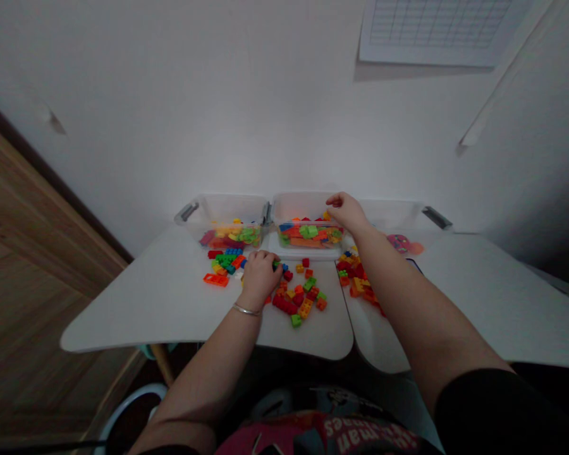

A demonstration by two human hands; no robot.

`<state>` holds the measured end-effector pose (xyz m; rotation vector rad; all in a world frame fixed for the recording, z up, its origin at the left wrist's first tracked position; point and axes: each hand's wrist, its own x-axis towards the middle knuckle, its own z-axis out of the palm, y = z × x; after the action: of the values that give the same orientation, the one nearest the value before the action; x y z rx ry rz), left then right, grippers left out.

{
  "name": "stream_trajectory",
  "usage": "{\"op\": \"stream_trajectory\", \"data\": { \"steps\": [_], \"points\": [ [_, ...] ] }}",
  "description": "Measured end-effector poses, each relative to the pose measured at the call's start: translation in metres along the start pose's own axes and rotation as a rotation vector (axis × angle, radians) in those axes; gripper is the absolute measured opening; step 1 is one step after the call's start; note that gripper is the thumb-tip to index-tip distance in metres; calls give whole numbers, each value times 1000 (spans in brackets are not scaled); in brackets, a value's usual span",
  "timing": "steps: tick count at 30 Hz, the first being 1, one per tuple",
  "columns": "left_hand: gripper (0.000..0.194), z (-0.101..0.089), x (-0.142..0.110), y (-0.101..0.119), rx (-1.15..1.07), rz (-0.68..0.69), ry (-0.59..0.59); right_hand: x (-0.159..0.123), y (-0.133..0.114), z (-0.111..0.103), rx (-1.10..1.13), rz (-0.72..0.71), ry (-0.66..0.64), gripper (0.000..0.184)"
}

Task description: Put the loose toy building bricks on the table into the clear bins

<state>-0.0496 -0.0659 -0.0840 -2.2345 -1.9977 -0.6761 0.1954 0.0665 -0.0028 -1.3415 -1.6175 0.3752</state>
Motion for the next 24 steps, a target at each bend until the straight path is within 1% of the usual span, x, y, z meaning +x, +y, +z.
{"op": "stream_trajectory", "data": {
  "steps": [4,7,10,12,13,15,18,22,24],
  "points": [
    [22,0,1,-1,9,2,-2,4,-4,1,185,1,77,18],
    [22,1,1,-1,11,2,-4,-2,-11,-4,274,-23,182,18],
    [22,-1,1,-1,4,9,1,-27,-18,-10,182,-164,301,16],
    [22,-2,0,0,5,8,3,-53,-19,-9,62,-260,347,14],
    [22,-3,0,1,8,6,1,-66,-18,-7,26,-293,342,14],
    [22,-4,-1,2,14,1,-3,-91,-13,0,-16,-339,267,12],
    [22,-4,-1,3,16,-5,-7,-119,-2,15,-49,-385,63,15],
    [23,-3,-1,3,14,1,-2,-137,13,28,-45,-431,-226,24],
    [23,-3,-1,3,17,8,3,-141,17,31,-58,-435,-342,31]
  ]
}}
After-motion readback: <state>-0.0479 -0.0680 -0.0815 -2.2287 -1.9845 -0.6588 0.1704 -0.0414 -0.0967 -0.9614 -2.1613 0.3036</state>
